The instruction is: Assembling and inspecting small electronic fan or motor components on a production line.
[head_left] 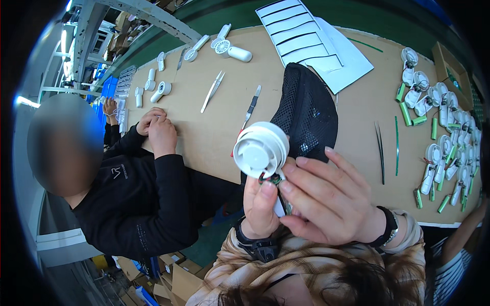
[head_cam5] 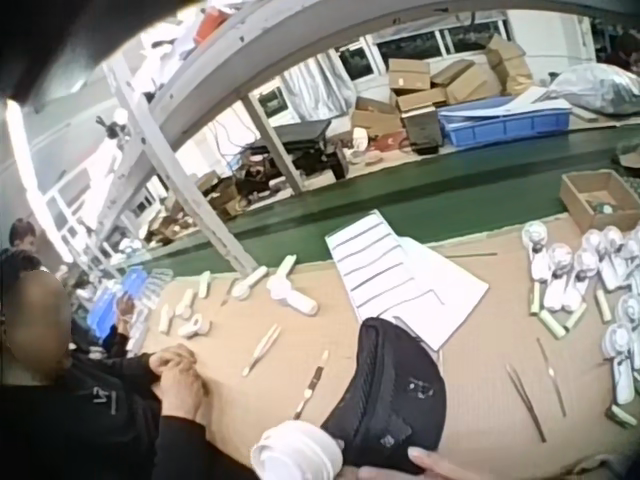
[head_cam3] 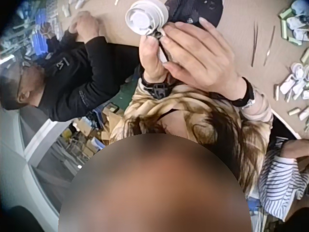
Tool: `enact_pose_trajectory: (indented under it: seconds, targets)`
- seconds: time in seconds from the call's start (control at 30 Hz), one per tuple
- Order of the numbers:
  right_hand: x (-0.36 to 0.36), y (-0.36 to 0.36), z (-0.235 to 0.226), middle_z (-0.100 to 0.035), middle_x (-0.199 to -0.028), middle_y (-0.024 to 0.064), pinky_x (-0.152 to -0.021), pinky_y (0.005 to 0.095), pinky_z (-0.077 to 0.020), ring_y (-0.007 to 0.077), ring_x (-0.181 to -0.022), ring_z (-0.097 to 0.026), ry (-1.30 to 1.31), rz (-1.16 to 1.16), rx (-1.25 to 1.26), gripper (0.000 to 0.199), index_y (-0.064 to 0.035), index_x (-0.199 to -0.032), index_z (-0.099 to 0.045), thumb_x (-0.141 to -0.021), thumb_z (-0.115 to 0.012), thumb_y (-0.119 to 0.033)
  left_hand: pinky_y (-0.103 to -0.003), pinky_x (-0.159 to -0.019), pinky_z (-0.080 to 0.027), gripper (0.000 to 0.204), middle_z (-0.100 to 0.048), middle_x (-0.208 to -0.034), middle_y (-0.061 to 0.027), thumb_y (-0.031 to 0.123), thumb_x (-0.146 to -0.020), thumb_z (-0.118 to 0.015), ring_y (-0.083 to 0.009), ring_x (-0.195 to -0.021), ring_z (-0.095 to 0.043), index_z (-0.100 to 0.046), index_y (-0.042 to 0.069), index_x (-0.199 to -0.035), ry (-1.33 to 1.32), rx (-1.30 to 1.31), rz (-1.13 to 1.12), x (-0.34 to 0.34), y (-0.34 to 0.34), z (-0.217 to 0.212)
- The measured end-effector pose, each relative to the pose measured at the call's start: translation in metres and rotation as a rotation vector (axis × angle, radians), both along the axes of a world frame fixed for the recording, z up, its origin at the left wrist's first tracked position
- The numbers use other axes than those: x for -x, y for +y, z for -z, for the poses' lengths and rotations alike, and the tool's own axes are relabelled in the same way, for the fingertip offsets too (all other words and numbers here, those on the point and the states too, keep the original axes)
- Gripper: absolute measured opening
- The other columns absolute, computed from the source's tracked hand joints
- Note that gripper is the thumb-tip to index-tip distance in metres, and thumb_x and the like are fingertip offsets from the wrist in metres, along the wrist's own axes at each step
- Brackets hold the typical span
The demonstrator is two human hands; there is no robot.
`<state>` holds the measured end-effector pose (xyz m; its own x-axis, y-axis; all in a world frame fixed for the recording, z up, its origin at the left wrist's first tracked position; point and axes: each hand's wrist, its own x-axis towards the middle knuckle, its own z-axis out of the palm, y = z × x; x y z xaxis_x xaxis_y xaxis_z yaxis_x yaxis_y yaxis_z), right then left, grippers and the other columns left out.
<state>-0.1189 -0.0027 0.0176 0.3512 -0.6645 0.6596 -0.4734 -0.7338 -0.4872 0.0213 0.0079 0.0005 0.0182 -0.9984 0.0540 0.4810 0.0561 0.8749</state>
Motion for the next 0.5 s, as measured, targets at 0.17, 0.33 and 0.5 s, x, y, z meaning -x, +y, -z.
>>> enact_pose_trajectory:
  seconds: [0.17,0.33,0.5]
  targets:
    - [0.005,-0.021,0.013,-0.062,-0.106,0.0116,-0.093,0.0424,-0.0403,0.0262,-0.094,-0.061,-0.041,-0.148,-0.109,0.032,-0.0059,-0.104,-0.063,-0.078,-0.06,-0.025,-0.025,-0.051,-0.043,0.045,-0.054,-0.089,-0.0124,0.028,-0.09,-0.039,-0.0135,-0.06,-0.05,-0.035,-0.003,-0.122,0.189,-0.126,0.102,-0.008,-0.01,-0.001]
    - [0.012,-0.032,0.026,-0.061,-0.107,0.0129,-0.088,0.0415,-0.0431,0.0274,-0.093,-0.061,-0.101,-0.277,-0.169,0.032,-0.0041,-0.106,-0.062,-0.08,-0.058,-0.022,-0.025,-0.038,-0.041,0.03,-0.051,-0.07,-0.0099,0.026,-0.095,-0.032,-0.0139,-0.044,-0.046,-0.041,0.0,-0.107,0.493,-0.339,0.259,-0.011,-0.015,-0.01]
    - [0.012,-0.035,0.024,-0.061,-0.108,0.0135,-0.081,0.0391,-0.0476,0.0265,-0.09,-0.062,-0.076,-0.332,-0.1,0.033,-0.0032,-0.106,-0.062,-0.08,-0.059,-0.022,-0.025,-0.038,-0.041,0.03,-0.051,-0.067,-0.0089,0.028,-0.095,-0.033,-0.0133,-0.043,-0.045,-0.042,0.001,-0.106,0.534,-0.378,0.276,-0.016,-0.011,-0.01]
